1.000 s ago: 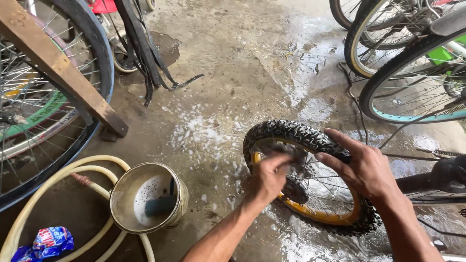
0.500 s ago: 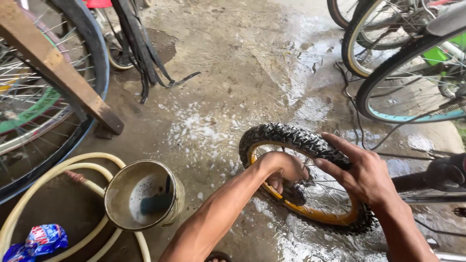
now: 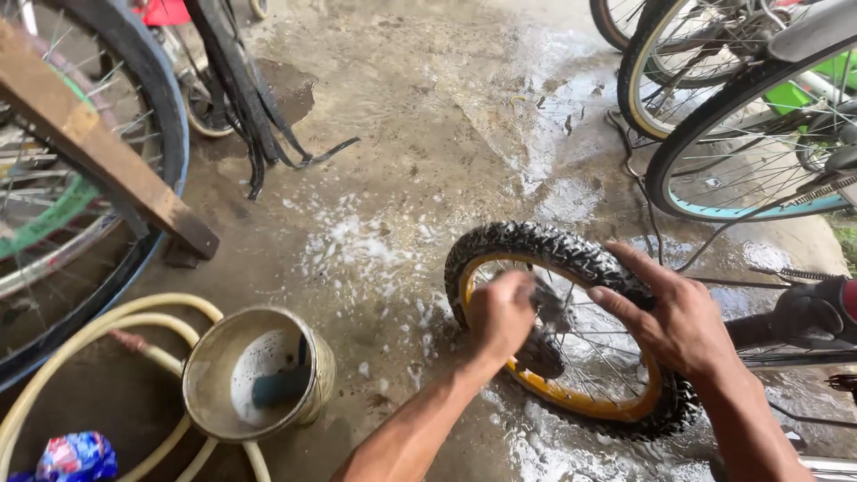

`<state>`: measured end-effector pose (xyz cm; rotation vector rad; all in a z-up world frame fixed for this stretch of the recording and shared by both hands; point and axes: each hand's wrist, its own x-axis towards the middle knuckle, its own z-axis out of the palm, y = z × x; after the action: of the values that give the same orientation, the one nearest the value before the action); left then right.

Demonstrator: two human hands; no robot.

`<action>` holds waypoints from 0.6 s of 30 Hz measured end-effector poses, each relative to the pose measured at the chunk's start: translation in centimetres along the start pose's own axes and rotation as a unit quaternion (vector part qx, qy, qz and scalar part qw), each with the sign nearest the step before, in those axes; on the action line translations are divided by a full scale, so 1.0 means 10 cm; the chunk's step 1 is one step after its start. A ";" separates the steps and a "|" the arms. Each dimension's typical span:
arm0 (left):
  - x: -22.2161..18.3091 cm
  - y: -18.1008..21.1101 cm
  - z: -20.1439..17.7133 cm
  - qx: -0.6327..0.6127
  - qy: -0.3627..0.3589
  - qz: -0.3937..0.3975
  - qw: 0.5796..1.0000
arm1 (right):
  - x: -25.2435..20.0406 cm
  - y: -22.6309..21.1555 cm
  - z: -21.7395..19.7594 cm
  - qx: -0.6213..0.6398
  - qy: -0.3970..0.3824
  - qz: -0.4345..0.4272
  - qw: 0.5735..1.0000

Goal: The person cleans a small bicycle tire and rim with soapy water and a brush.

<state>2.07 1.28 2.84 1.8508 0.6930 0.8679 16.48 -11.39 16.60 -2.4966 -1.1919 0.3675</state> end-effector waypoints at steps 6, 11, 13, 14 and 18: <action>0.19 -0.03 0.01 -0.293 0.179 0.039 0.938 | -0.01 -0.04 -0.05 0.036 0.008 0.018 0.999; -0.06 -0.53 0.52 -0.040 0.065 0.160 0.984 | 0.09 0.18 0.01 0.022 0.021 -0.034 0.999; -0.18 -0.54 0.56 0.068 0.017 0.207 0.976 | 0.04 0.23 0.08 0.004 0.012 -0.031 0.999; -0.13 -0.39 0.50 0.065 -0.006 0.158 0.985 | 0.05 0.26 0.08 0.012 0.018 -0.045 0.999; 0.16 0.29 -0.17 0.015 0.079 0.157 0.984 | 0.03 0.26 0.03 0.051 0.024 -0.053 0.997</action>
<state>1.90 2.27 6.40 1.9648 0.5192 1.2256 18.33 -12.64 15.20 -2.3303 -1.2487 0.3301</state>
